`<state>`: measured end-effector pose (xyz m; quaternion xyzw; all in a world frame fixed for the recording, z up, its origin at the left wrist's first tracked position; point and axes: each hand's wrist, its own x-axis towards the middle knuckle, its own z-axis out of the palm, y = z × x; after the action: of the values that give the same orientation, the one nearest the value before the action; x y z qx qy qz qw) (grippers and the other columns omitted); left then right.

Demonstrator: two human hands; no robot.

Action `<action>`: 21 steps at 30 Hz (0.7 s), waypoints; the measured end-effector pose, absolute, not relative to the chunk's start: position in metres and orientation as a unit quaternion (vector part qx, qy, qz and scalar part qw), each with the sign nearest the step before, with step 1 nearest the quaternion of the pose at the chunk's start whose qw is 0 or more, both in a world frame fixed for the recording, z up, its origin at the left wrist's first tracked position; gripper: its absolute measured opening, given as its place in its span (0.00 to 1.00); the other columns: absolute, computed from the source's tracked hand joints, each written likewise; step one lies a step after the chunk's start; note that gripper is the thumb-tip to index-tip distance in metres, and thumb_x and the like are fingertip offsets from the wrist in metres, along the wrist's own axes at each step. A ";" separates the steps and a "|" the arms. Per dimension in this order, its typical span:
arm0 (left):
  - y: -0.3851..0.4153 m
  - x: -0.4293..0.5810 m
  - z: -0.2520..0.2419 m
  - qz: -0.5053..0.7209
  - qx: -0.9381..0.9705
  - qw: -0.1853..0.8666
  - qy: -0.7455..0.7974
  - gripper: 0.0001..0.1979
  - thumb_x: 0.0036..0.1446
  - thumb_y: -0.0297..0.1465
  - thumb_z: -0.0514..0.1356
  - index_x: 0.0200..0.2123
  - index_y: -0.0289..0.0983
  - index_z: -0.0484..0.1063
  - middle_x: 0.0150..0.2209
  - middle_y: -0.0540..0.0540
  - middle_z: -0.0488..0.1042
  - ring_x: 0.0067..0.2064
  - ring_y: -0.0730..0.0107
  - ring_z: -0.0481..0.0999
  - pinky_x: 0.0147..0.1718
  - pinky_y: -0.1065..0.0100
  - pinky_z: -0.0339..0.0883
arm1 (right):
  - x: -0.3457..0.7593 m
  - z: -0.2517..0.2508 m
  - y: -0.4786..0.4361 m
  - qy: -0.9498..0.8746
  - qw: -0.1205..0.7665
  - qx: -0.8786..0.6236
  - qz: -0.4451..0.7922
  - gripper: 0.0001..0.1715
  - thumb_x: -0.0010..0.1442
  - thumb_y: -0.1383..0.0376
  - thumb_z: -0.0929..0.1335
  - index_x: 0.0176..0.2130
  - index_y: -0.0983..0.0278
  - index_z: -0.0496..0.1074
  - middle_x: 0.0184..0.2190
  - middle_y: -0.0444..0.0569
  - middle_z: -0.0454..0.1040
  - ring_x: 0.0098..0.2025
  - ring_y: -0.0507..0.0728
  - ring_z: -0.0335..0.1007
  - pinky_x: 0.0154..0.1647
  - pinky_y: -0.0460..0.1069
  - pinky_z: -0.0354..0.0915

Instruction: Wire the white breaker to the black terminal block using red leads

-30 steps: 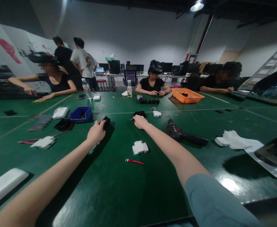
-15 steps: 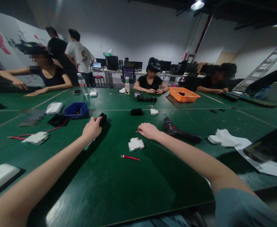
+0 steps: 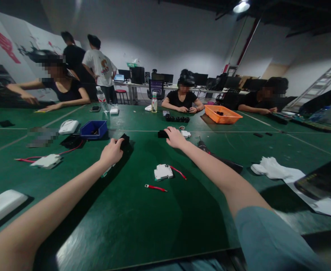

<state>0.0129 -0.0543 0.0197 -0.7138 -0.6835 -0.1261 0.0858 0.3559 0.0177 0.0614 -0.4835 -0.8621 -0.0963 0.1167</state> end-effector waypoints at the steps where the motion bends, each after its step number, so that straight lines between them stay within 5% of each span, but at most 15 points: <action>1: -0.054 0.013 0.019 -0.127 -0.716 0.087 -0.680 0.31 0.60 0.31 0.51 0.67 0.41 0.56 0.57 0.34 0.64 0.45 0.52 0.78 0.43 0.58 0.71 | 0.352 0.061 0.034 -0.859 0.113 -0.491 -0.095 0.35 0.63 0.66 0.66 0.66 0.71 0.56 0.67 0.67 0.54 0.67 0.69 0.51 0.65 0.63 0.51; 5: -0.054 0.011 0.018 -0.135 -0.721 0.092 -0.673 0.30 0.60 0.30 0.51 0.66 0.41 0.56 0.56 0.35 0.65 0.44 0.54 0.78 0.43 0.60 0.71 | 0.344 0.053 0.076 -0.854 0.079 -0.509 -0.078 0.39 0.59 0.62 0.70 0.65 0.69 0.58 0.67 0.66 0.57 0.66 0.70 0.53 0.65 0.64 0.52; 10: -0.053 0.011 0.018 -0.138 -0.722 0.096 -0.671 0.30 0.60 0.30 0.51 0.66 0.41 0.57 0.55 0.35 0.65 0.44 0.53 0.78 0.42 0.59 0.71 | 0.345 0.045 0.076 -0.851 0.051 -0.516 -0.082 0.30 0.61 0.64 0.70 0.60 0.69 0.65 0.57 0.64 0.69 0.59 0.69 0.64 0.60 0.62 0.58; 16: -0.052 0.010 0.016 -0.134 -0.716 0.089 -0.679 0.30 0.60 0.30 0.51 0.67 0.41 0.56 0.56 0.34 0.64 0.44 0.52 0.78 0.42 0.58 0.71 | 0.364 0.044 0.000 -0.848 0.039 -0.521 -0.094 0.28 0.63 0.64 0.69 0.60 0.68 0.64 0.54 0.65 0.68 0.51 0.68 0.71 0.50 0.58 0.67; 21: -0.053 0.010 0.017 -0.134 -0.714 0.070 -0.683 0.31 0.60 0.31 0.50 0.67 0.41 0.55 0.57 0.33 0.63 0.46 0.49 0.77 0.42 0.56 0.71 | 0.394 0.051 -0.096 -0.872 0.103 -0.476 -0.060 0.22 0.66 0.60 0.66 0.58 0.61 0.65 0.52 0.56 0.70 0.52 0.62 0.70 0.52 0.56 0.69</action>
<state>0.0104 -0.0531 0.0175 -0.7142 -0.6833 -0.1344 0.0703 0.3936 -0.0956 0.0506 -0.4755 -0.8715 -0.0601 0.1034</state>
